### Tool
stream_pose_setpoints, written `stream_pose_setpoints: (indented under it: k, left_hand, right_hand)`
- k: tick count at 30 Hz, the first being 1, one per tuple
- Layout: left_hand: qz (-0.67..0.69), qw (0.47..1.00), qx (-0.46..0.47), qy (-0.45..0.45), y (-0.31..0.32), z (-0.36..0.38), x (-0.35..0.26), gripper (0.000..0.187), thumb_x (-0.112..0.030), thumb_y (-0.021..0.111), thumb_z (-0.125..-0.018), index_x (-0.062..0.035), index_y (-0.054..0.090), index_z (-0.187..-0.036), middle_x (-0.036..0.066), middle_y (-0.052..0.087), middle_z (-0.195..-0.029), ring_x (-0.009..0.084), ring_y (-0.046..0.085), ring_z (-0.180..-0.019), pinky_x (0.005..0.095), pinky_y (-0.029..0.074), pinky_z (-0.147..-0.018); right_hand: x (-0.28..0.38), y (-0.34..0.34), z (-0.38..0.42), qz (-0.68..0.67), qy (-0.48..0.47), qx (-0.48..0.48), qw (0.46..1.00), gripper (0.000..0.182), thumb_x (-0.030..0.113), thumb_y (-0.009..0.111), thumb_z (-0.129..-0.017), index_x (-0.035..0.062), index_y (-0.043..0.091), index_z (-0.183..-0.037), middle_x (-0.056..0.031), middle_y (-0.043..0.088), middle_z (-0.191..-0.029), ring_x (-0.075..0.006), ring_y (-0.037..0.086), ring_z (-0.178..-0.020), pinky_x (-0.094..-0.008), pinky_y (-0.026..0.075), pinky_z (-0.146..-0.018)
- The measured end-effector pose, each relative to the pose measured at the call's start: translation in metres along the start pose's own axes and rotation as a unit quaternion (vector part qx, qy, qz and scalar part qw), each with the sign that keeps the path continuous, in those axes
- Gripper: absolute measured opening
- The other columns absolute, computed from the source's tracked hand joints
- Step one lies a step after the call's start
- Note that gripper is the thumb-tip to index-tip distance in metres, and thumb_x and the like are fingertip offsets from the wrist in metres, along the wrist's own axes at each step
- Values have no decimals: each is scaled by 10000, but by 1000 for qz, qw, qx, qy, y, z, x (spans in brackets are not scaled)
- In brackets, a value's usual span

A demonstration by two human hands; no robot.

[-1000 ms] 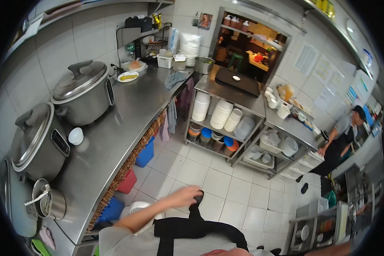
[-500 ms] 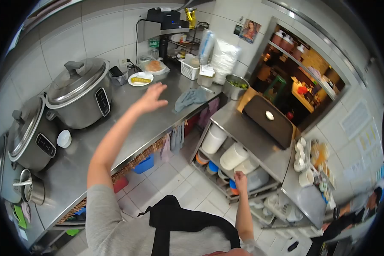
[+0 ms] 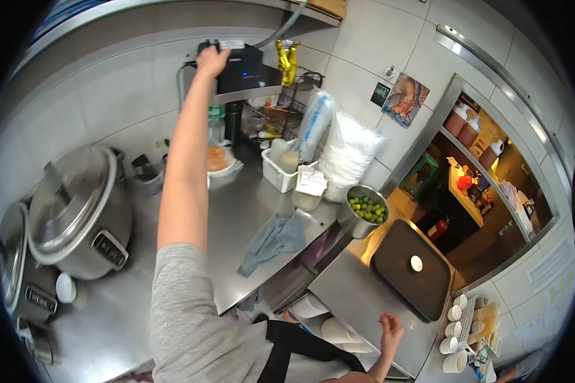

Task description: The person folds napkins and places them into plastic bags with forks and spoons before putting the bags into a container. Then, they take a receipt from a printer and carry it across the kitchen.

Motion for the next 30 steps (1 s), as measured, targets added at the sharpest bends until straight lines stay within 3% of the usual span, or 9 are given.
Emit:
stream_pose_setpoints:
  k: [5, 10, 14, 17, 20, 22, 25, 26, 30]
  left_hand:
    - [-4, 989, 12, -145, 68, -74, 47, 591, -558, 528, -750, -117, 574, -1141, 153, 429, -1298, 317, 305, -1268, 544, 283, -980]
    - [112, 932, -314, 142, 6, -8, -47, 140, -208, 598, -784, -87, 622, -850, 86, 532, -1110, 277, 456, -1054, 412, 370, -872]
    - [428, 865, -189, 181, 18, 127, -148, 103, -65, 634, -721, -18, 578, -793, 113, 504, -1139, 249, 476, -1026, 345, 379, -861]
    - [493, 852, -73, 160, 60, 218, -201, 89, -13, 596, -743, -17, 564, -827, 148, 458, -1233, 275, 416, -1172, 368, 303, -979]
    - [568, 815, 57, 100, 99, 295, -233, 61, -21, 609, -744, -17, 587, -800, 154, 425, -1266, 302, 394, -1197, 388, 288, -992]
    - [602, 773, 172, 102, 137, 342, -241, 276, -32, 617, -751, -28, 560, -1020, 135, 398, -1302, 284, 387, -1211, 379, 285, -1005]
    - [798, 324, 484, -151, 182, 396, -270, 902, -381, 695, -734, -37, 160, -1372, 118, 385, -1319, 237, 397, -1214, 369, 313, -1011]
    - [793, 259, 537, -128, 180, 403, -275, 980, -564, 660, -683, -25, 201, -1360, 129, 378, -1323, 230, 412, -1202, 379, 336, -996]
    - [774, 108, 608, -138, 209, 420, -302, 714, -489, 570, -794, -14, 347, -1279, 146, 454, -1257, 233, 453, -1157, 380, 359, -964]
  right_hand:
    - [51, -6, -55, -13, -4, -105, 994, 131, 57, 551, -847, -36, 575, -935, -87, 615, -813, -129, 579, -747, -247, 468, -715]
    - [117, 58, -140, 0, -85, -8, 996, 119, 22, 543, -834, -40, 583, -928, -81, 617, -847, -132, 586, -773, -244, 465, -725]
    - [216, 129, -207, 49, -256, 57, 964, 167, 8, 571, -778, -20, 596, -940, -87, 612, -877, -148, 577, -809, -259, 448, -744]
    - [280, 175, -232, -10, -341, 122, 932, 511, 79, 630, -751, 27, 447, -1225, -113, 496, -1205, -205, 491, -1092, -320, 407, -872]
    - [287, 189, -245, -128, -345, 122, 922, 514, 12, 645, -741, -9, 443, -1213, -102, 526, -1146, -162, 509, -1057, -304, 410, -879]
    - [252, 174, -250, -132, -260, 118, 949, 389, -23, 602, -773, -33, 488, -1145, -78, 573, -1044, -129, 541, -980, -269, 423, -846]
    - [229, 147, -237, 4, -225, 135, 965, 319, -12, 569, -791, -29, 514, -1105, -85, 614, -947, -142, 583, -886, -258, 448, -754]
    - [228, 137, -230, 98, -230, 158, 955, 330, -16, 560, -792, -31, 504, -1116, -94, 612, -942, -146, 588, -865, -253, 453, -723]
    - [215, 110, -225, 266, -177, 256, 912, 386, -22, 510, -775, 16, 494, -1159, -189, 586, -952, -310, 602, -848, -323, 460, -708]
Point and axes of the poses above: each hand's wrist, its own z-axis away from the middle knuckle, its own y-axis out of the palm, x = y × z, the point moved 7 cm from there along -z, towards the middle knuckle
